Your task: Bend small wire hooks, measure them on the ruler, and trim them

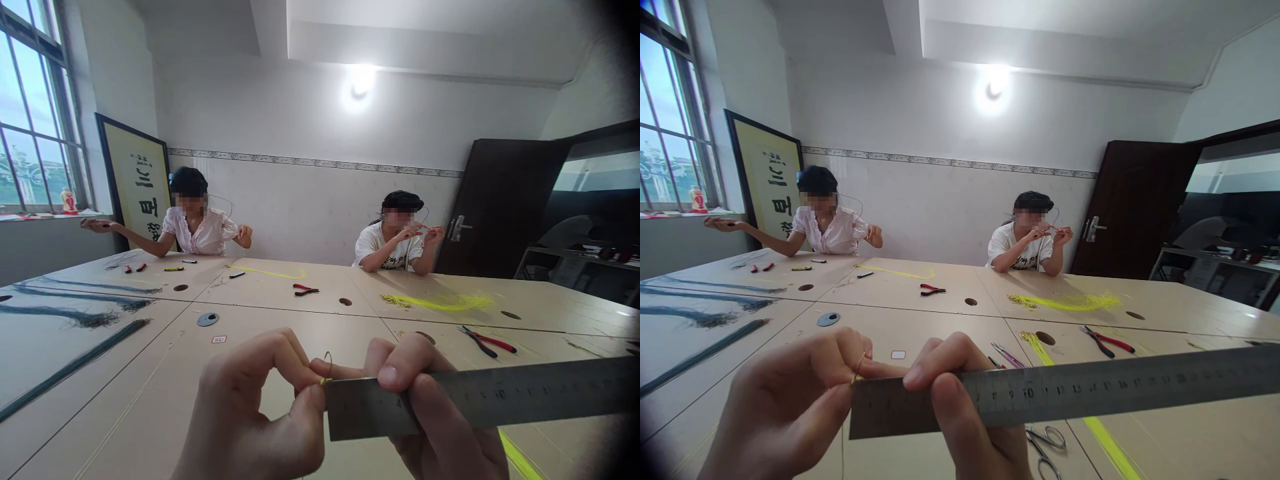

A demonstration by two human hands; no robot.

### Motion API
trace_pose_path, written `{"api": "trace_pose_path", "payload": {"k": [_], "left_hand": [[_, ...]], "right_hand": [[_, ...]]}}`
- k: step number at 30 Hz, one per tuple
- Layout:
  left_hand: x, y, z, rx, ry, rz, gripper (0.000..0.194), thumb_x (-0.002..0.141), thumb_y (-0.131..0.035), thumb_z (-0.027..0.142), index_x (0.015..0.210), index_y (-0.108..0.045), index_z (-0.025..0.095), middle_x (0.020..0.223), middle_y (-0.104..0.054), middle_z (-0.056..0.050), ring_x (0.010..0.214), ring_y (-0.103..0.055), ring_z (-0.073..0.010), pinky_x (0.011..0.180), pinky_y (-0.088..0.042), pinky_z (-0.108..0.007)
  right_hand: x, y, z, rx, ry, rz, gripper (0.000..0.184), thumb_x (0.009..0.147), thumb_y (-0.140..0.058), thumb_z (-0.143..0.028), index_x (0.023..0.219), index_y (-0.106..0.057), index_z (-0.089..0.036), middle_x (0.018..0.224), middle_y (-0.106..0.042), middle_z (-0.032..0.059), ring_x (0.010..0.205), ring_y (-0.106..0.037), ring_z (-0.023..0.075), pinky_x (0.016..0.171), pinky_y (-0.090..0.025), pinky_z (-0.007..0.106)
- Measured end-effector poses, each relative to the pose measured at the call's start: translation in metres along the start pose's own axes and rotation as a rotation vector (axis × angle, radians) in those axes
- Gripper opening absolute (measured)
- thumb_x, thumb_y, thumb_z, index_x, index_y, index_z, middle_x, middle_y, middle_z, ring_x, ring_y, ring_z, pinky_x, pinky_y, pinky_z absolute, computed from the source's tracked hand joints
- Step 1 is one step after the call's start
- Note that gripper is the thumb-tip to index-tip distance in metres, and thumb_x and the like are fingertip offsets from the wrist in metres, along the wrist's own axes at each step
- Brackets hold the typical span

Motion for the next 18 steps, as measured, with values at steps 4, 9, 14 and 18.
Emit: {"api": "trace_pose_path", "payload": {"k": [4, 9, 14, 18], "left_hand": [[0.001, 0.0, -0.001, -0.008, 0.025, 0.01, 0.022, 0.068, -0.053, 0.005, 0.058, -0.055, 0.024, 0.066, -0.068, 0.012, 0.063, -0.065, -0.0074, 0.058, -0.053, -0.013], [-0.001, 0.0, -0.008, 0.0, 0.085, 0.001, 0.02, 0.069, -0.053, 0.007, 0.056, -0.054, 0.023, 0.064, -0.066, 0.008, 0.062, -0.064, -0.0107, 0.056, -0.052, -0.018], [0.003, 0.005, -0.004, 0.021, 0.044, 0.047, 0.021, 0.068, -0.055, 0.008, 0.053, -0.055, 0.023, 0.057, -0.063, 0.009, 0.057, -0.06, -0.0087, 0.052, -0.049, -0.015], [0.007, 0.026, -0.001, 0.084, -0.027, 0.22, 0.022, 0.067, -0.056, 0.007, 0.052, -0.057, 0.024, 0.054, -0.061, 0.007, 0.053, -0.059, -0.009, 0.045, -0.046, -0.014]], "right_hand": [[0.0, -0.002, 0.001, 0.023, -0.014, -0.023, 0.018, 0.092, -0.05, -0.042, 0.087, -0.065, -0.035, 0.073, -0.052, -0.0035, 0.065, -0.046, 0.012, 0.065, -0.043, 0.021], [-0.001, 0.0, -0.001, -0.004, 0.001, 0.002, 0.018, 0.093, -0.05, -0.04, 0.087, -0.066, -0.033, 0.074, -0.054, -0.0032, 0.066, -0.048, 0.0118, 0.064, -0.044, 0.021], [0.001, 0.008, 0.003, -0.01, 0.02, 0.032, 0.028, 0.091, -0.047, -0.051, 0.088, -0.066, -0.031, 0.077, -0.058, -0.0012, 0.068, -0.058, 0.0136, 0.064, -0.049, 0.026], [0.017, 0.032, 0.028, -0.35, -0.219, 0.154, 0.063, 0.088, -0.026, -0.069, 0.075, -0.065, -0.021, 0.068, -0.061, 0.0033, 0.061, -0.059, 0.0166, 0.062, -0.051, 0.03]]}}
Point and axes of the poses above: each hand's wrist, its own x-axis towards the middle knuckle, its own y-axis out of the back of the hand, z = x × y, the point moved 8 cm from there along x, towards the middle knuckle
